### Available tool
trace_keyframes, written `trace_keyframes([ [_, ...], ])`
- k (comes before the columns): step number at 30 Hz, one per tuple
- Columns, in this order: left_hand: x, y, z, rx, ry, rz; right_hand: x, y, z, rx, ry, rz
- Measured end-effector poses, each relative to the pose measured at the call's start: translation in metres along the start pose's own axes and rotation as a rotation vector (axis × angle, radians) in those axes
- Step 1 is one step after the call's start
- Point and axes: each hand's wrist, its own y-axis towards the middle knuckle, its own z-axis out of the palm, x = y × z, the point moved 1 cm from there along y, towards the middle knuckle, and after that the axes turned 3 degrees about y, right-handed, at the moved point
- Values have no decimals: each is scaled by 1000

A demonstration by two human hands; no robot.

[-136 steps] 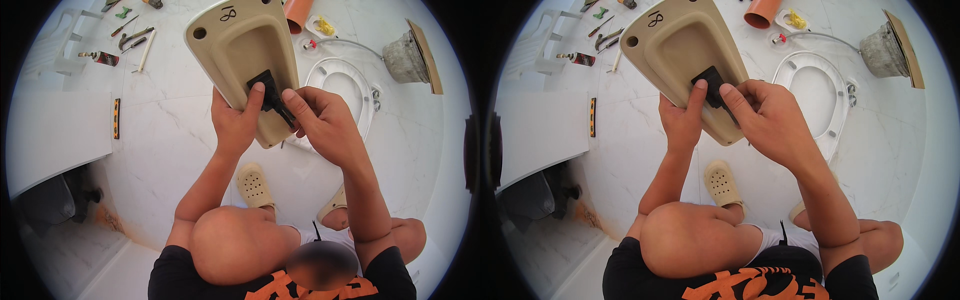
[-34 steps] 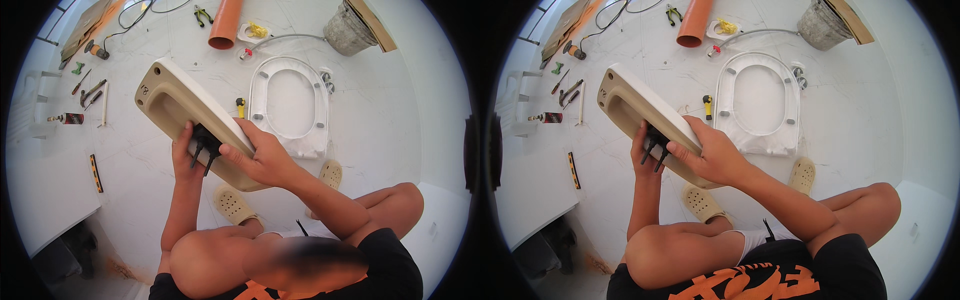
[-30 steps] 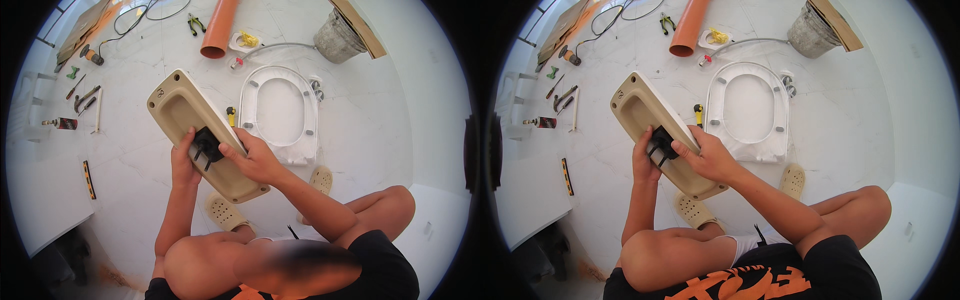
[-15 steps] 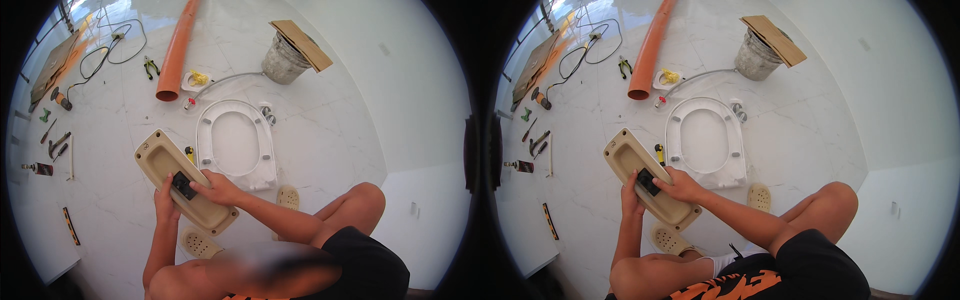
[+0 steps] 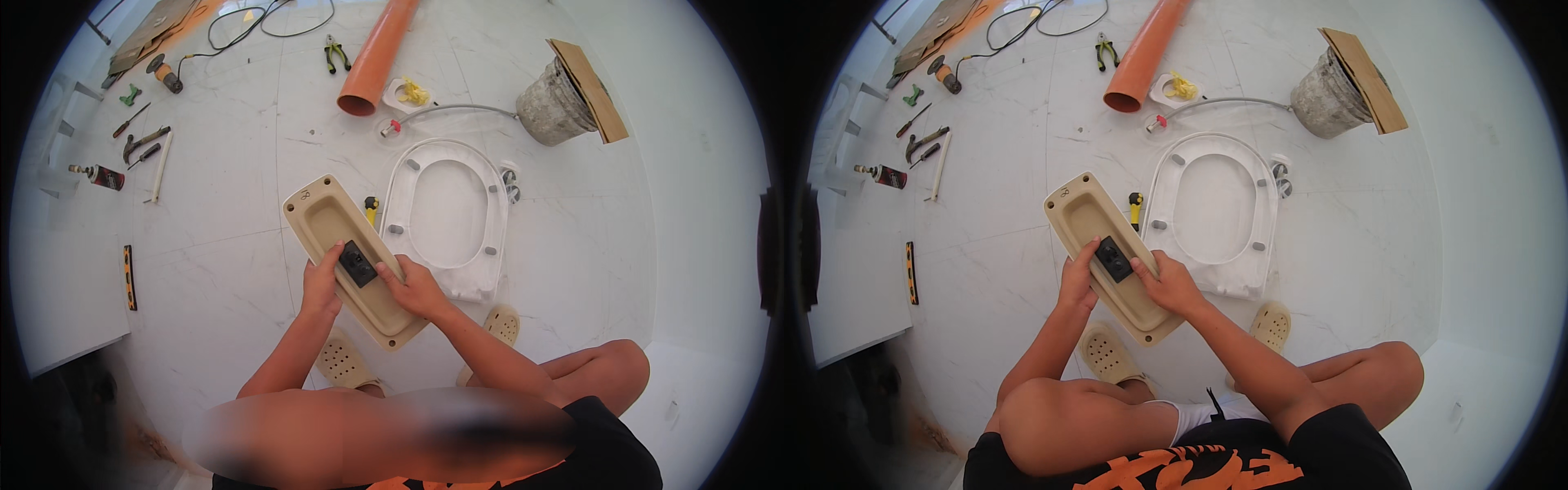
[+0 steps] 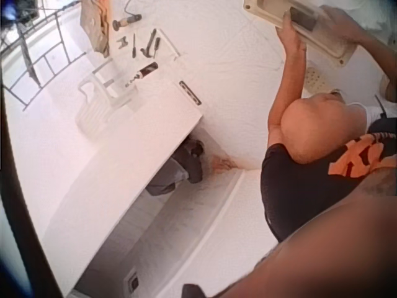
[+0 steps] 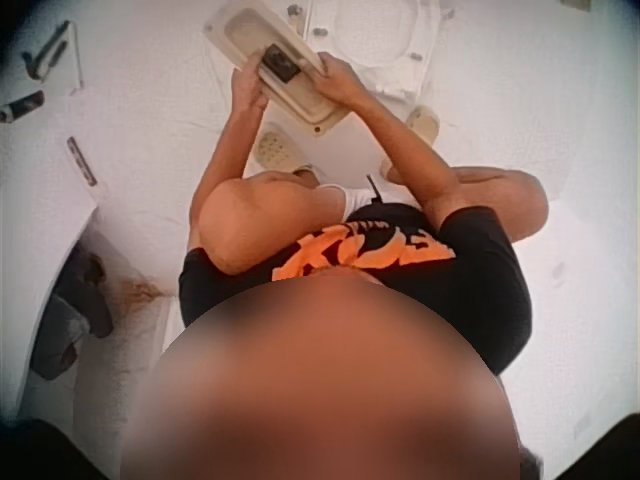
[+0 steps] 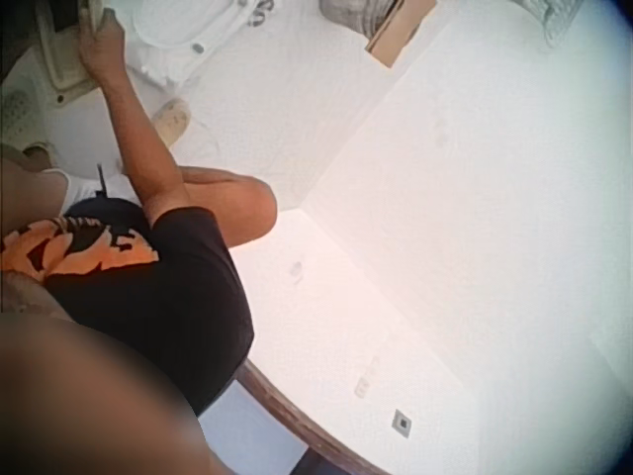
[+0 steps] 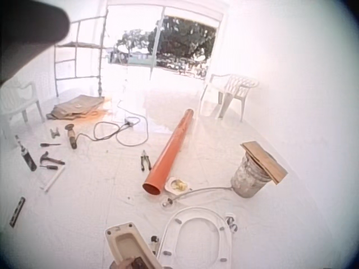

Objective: The person positions a toilet bowl with assistance, then sits on the floor to unpack and assemble a toilet seat and bidet sprayer. They remove packaging, attach the bidet sprayer to the seat, and prepare the components for installation.

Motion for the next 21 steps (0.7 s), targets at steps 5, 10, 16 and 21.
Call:
trace_keyframes([
  [5, 2, 2, -8, -2, -36, -33, -26, 27, -40, 9, 114, -65],
  [10, -19, 3, -24, 113, -86, -4, -60, 104, -246, -741, 655, 31],
  [16, -42, -8, -59, 53, -97, 107, -75, 119, -497, -1376, 934, 25],
  [21, -45, -34, -79, 16, -105, 161, -98, 149, -601, -1085, 1116, -143],
])
